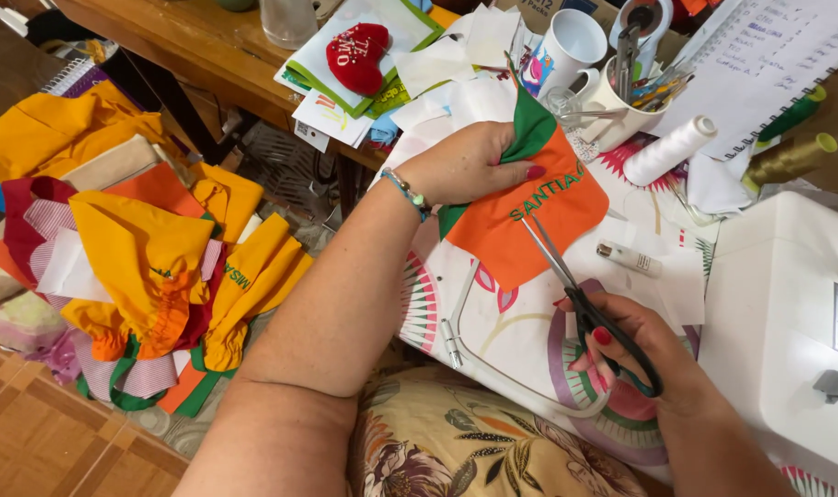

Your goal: The person uses scissors to trim the edges of a small orange and green fabric pouch with the text 'SANTIAGO B.' printed on it. They carefully cut along the seams and corners to shape the pouch, then briefly check a smartphone.

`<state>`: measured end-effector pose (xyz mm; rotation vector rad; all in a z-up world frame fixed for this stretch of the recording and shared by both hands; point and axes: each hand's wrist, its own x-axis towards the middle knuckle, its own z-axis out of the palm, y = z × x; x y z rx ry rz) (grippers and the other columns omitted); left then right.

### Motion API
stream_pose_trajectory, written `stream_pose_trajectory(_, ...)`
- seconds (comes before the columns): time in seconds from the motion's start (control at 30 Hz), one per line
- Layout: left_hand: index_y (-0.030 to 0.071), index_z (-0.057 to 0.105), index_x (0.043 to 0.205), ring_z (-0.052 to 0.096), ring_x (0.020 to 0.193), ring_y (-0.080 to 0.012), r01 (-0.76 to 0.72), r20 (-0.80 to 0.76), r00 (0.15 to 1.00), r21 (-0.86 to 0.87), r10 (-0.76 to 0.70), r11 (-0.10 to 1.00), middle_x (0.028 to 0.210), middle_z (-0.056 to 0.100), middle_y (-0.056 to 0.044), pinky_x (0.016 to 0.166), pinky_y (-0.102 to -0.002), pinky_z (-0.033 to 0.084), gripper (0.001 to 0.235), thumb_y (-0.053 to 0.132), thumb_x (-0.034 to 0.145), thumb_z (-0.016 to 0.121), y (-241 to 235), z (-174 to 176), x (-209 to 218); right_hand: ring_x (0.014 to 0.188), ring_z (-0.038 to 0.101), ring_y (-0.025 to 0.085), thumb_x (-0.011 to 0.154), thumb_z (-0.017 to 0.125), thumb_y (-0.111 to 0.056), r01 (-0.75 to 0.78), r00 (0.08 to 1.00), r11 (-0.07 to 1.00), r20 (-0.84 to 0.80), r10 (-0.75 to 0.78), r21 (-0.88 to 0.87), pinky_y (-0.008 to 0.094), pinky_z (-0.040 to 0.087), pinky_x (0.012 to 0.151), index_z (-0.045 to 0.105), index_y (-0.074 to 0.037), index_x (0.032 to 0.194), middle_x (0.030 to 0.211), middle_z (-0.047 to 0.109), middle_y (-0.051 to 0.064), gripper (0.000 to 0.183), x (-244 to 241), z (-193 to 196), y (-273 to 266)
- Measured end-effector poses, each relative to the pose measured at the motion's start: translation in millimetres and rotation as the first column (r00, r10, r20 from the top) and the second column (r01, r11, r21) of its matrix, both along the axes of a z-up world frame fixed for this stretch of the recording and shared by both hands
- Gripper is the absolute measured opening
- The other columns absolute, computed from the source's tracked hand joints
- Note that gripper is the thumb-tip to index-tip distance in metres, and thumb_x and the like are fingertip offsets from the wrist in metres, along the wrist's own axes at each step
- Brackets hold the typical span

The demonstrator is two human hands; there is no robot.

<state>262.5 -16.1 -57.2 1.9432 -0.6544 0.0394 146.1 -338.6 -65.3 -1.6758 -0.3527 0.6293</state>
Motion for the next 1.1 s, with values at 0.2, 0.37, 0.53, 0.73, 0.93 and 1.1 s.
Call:
stream_pose_trajectory(0.2,0.013,0.066,0.109,0.066,0.092,-0.006,0.111,-0.049,0.992,-0.104,-0.116,0.988,0.104,0.075,0.007,0.083,-0.025,0.056,0.029,0.039,0.099,0.06,-2.3,6.2,-6.6,0.037,0.057,0.014,0.093,0.067,-0.029,-0.061,0.995,0.997,0.078,0.056,0.053,0.032,0.063,0.057,0.062,0.004,0.135,0.063,0.066,0.008,0.054,7.4,-19.3,-12.8)
stream_pose_trajectory(0.37,0.01,0.07,0.115,0.073,0.084,-0.0084,0.143,-0.131,0.968,-0.408,-0.212,0.902,0.098,0.081,-0.003,0.074,-0.025,0.064,0.033,0.016,0.086,0.083,-3.1,12.2,-19.4,0.034,0.07,0.019,0.087,0.075,-0.019,-0.068,0.993,0.967,0.106,0.042,0.247,0.029,0.062,0.043,0.06,0.011,0.13,0.054,0.065,0.018,0.054,16.8,-45.2,-18.3)
stream_pose_trajectory(0.53,0.008,0.068,0.116,0.078,0.083,-0.0156,0.106,-0.233,0.938,-0.516,-0.258,0.85,0.097,0.081,-0.007,0.07,-0.028,0.067,0.047,0.006,0.076,0.091,-7.5,12.2,-21.7,0.03,0.066,0.014,0.081,0.081,-0.017,-0.063,0.981,0.98,0.194,0.026,0.187,0.024,0.058,0.038,0.063,0.008,0.129,0.056,0.069,0.02,0.057,25.6,-64.9,-35.4)
stream_pose_trajectory(0.73,0.006,0.069,0.115,0.079,0.083,-0.0193,0.086,-0.286,0.91,-0.575,-0.299,0.814,0.097,0.081,-0.011,0.068,-0.031,0.068,0.047,0.003,0.074,0.091,-11.6,13.4,-22.5,0.03,0.065,0.014,0.072,0.085,-0.004,-0.007,0.971,0.991,0.236,-0.025,0.132,0.022,0.053,0.033,0.067,0.008,0.125,0.059,0.07,0.019,0.057,28.7,-79.7,-39.1)
stream_pose_trajectory(0.93,0.004,0.069,0.113,0.079,0.081,-0.0209,0.054,-0.312,0.912,-0.553,-0.267,0.831,0.095,0.08,-0.012,0.067,-0.033,0.068,0.04,0.004,0.078,0.088,-14.8,9.5,-20.7,0.035,0.064,0.014,0.07,0.085,0.001,0.074,0.951,0.996,0.297,-0.085,0.047,0.021,0.054,0.037,0.067,0.006,0.127,0.062,0.068,0.015,0.06,21.8,-68.5,-28.7)
stream_pose_trajectory(1.1,0.003,0.069,0.113,0.079,0.082,-0.0214,0.054,-0.327,0.907,-0.536,-0.266,0.843,0.096,0.08,-0.013,0.067,-0.034,0.068,0.033,0.006,0.084,0.083,-15.5,2.6,-11.7,0.027,0.06,0.015,0.071,0.084,0.001,0.11,0.95,0.993,0.291,-0.116,0.039,0.021,0.049,0.027,0.069,0.005,0.124,0.053,0.063,0.014,0.055,17.3,-66.5,-24.5)
